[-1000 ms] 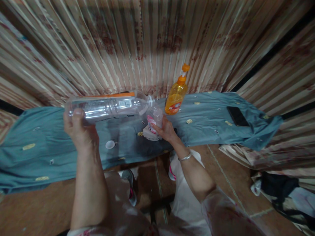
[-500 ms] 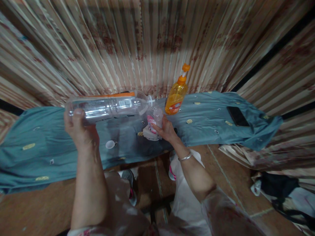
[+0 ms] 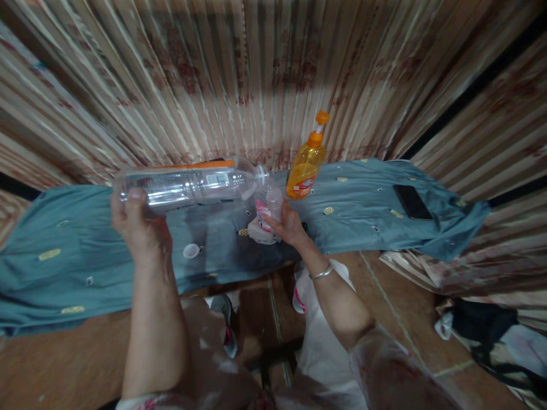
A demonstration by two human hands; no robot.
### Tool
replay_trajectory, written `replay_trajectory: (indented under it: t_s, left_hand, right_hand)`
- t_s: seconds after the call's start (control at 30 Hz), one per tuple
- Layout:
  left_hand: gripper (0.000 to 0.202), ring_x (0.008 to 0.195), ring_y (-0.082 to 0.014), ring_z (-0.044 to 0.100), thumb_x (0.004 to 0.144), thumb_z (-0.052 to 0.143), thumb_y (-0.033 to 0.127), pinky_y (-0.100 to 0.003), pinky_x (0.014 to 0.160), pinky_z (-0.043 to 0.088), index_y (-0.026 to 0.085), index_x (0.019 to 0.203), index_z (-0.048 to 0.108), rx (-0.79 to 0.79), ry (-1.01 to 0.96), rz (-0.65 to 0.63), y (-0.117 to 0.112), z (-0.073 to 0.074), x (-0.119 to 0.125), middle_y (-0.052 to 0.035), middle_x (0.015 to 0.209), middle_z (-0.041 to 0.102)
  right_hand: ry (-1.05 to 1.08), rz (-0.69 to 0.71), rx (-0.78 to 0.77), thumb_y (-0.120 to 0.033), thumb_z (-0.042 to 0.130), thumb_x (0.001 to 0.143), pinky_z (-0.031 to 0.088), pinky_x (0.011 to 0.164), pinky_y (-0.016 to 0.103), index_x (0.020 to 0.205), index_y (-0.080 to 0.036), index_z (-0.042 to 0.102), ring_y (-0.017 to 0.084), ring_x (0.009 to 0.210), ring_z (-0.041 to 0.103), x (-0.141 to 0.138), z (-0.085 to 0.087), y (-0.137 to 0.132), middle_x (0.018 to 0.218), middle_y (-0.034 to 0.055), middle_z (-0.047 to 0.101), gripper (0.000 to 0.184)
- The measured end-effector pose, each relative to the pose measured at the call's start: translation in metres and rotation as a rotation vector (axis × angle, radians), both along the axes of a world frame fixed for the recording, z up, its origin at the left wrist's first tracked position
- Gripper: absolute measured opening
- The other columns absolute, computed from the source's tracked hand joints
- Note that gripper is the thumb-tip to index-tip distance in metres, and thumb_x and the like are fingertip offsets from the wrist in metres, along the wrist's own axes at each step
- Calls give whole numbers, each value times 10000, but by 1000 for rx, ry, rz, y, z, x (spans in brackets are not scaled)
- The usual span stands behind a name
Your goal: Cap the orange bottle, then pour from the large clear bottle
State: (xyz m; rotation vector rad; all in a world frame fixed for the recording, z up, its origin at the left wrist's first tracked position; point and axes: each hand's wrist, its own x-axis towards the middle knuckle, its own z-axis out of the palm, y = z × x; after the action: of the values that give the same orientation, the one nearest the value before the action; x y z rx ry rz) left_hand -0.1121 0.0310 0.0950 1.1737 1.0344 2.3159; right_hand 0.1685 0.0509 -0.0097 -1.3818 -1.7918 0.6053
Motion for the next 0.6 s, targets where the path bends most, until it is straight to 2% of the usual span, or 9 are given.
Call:
replay_trajectory:
  t_s: [0.2,0.4,0.6]
  left_hand:
    - [441,925,-173,640,598,771,471,-350,905,534,231,965,730,8,10,-17,0,0,0,12,907,660]
    - [385,908,-164,635,606,755,411,-336,902,521,218,937,717,22,-14,-26,0,0,0,21,882,642]
    - [409,939,-173,620,597,762,444,-374,967,503,212,927,697,4,13,-26,0,-1,-1,19,893,620]
  right_hand:
    - [3,4,27,-555,705,854,582,848,422,1368,-171,491,315,1020,741,0,-1,0,1133,149,758,677]
    - [-28,-12,-20,-540,711,852,578,853,419,1341,-137,503,319,1023,741,-1,3,-1,1120,167,757,667]
    - [13,1,7,-559,699,848,572,875,426,1331,-167,507,316,1043,737,0,2,-1,1130,152,757,651]
